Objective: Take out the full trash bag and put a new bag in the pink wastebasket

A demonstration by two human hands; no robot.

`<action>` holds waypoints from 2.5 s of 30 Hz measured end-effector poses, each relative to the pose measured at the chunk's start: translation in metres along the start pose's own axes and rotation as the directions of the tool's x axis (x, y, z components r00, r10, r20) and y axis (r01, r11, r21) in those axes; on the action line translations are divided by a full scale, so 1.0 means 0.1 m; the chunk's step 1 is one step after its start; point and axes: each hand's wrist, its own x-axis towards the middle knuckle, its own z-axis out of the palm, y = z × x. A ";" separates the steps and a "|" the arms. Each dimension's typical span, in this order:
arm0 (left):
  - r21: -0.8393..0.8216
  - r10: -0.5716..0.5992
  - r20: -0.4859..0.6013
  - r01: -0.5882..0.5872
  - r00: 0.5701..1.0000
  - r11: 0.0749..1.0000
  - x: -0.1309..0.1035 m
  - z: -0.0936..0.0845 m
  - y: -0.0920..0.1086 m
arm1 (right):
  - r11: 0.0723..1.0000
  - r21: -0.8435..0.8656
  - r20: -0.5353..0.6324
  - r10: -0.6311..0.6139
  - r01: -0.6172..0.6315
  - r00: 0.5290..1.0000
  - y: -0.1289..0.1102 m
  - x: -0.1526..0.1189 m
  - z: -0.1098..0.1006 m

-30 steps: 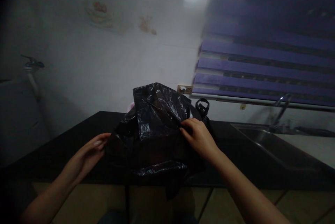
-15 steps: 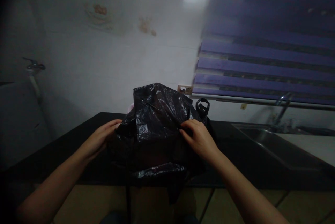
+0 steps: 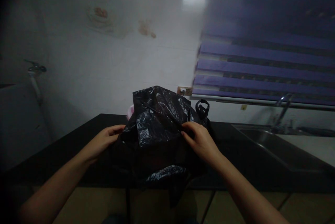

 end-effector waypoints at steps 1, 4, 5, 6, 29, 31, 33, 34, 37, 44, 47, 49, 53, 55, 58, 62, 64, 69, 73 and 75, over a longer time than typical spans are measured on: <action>0.012 0.003 0.004 -0.003 1.000 1.000 0.00 -0.01 -0.01 | 1.000 0.006 -0.002 -0.002 0.002 1.000 0.01 0.00 0.00; 0.055 0.020 0.015 -0.020 1.000 0.998 -0.02 -0.03 -0.03 | 0.999 0.029 -0.005 -0.022 0.022 1.000 0.01 -0.01 -0.02; 0.067 0.023 0.017 -0.024 1.000 0.997 -0.02 -0.03 -0.04 | 0.999 0.034 -0.005 -0.029 0.029 1.000 0.01 -0.01 -0.02; 0.077 0.025 0.016 -0.026 1.000 0.997 -0.02 -0.03 -0.04 | 0.999 0.037 -0.004 -0.033 0.033 0.999 0.01 -0.02 -0.03; 0.036 0.046 -0.043 -0.044 0.998 0.998 -0.03 -0.04 -0.19 | 0.997 0.061 -0.054 0.060 -0.056 0.997 0.09 -0.16 -0.11; 0.045 0.049 -0.053 -0.047 0.997 0.998 -0.03 -0.04 -0.20 | 0.996 0.063 -0.053 0.065 -0.061 0.996 0.11 -0.17 -0.12; 0.056 0.060 -0.064 -0.057 0.996 0.997 -0.03 -0.04 -0.21 | 0.996 0.068 -0.054 0.067 -0.063 0.996 0.12 -0.18 -0.13; 0.060 0.067 -0.070 -0.063 0.995 0.996 -0.03 -0.05 -0.22 | 0.995 0.071 -0.053 0.069 -0.066 0.996 0.12 -0.18 -0.13; 0.065 0.080 -0.078 -0.075 0.994 0.995 -0.04 -0.06 -0.24 | 0.994 0.079 -0.039 0.082 -0.079 0.996 0.12 -0.18 -0.14; 0.051 0.092 -0.088 -0.088 0.992 0.995 -0.05 -0.08 -0.24 | 0.989 0.100 -0.044 0.111 -0.106 0.993 0.09 -0.20 -0.15; 0.049 0.090 -0.104 -0.085 0.991 0.995 -0.06 -0.08 -0.24 | 0.989 0.098 -0.062 0.115 -0.108 0.991 0.11 -0.21 -0.15; 0.044 0.087 -0.108 -0.083 0.990 0.996 -0.07 -0.09 -0.25 | 0.989 0.095 -0.070 0.116 -0.109 0.991 0.13 -0.22 -0.16; 0.026 0.085 -0.095 -0.083 0.992 0.996 -0.08 -0.10 -0.28 | 0.987 0.112 -0.081 0.121 -0.112 0.989 0.14 -0.23 -0.15; 0.017 0.089 -0.094 -0.088 0.992 0.996 -0.08 -0.10 -0.28 | 0.986 0.125 -0.086 0.123 -0.112 0.989 0.14 -0.24 -0.14; -0.005 0.082 -0.082 -0.083 0.993 0.997 -0.09 -0.10 -0.29 | 0.985 0.137 -0.113 0.124 -0.109 0.986 0.14 -0.25 -0.14; -0.058 0.063 -0.066 -0.067 0.996 0.996 -0.11 -0.10 -0.28 | 0.986 0.136 -0.130 0.117 -0.100 0.985 0.17 -0.27 -0.14; -0.074 0.072 -0.082 -0.078 0.994 0.994 -0.11 -0.10 -0.29 | 0.988 0.132 -0.133 0.103 -0.086 0.986 0.18 -0.27 -0.14; -0.086 0.093 -0.089 -0.101 0.992 0.991 -0.11 -0.11 -0.31 | 0.992 0.108 -0.136 0.076 -0.062 0.988 0.21 -0.27 -0.15; -0.098 0.065 -0.102 -0.075 0.993 0.992 -0.13 -0.10 -0.32 | 0.989 0.120 -0.148 0.101 -0.084 0.984 0.21 -0.30 -0.15; -0.103 0.046 -0.093 -0.056 0.995 0.993 -0.14 -0.10 -0.32 | 0.987 0.131 -0.150 0.112 -0.093 0.982 0.21 -0.31 -0.15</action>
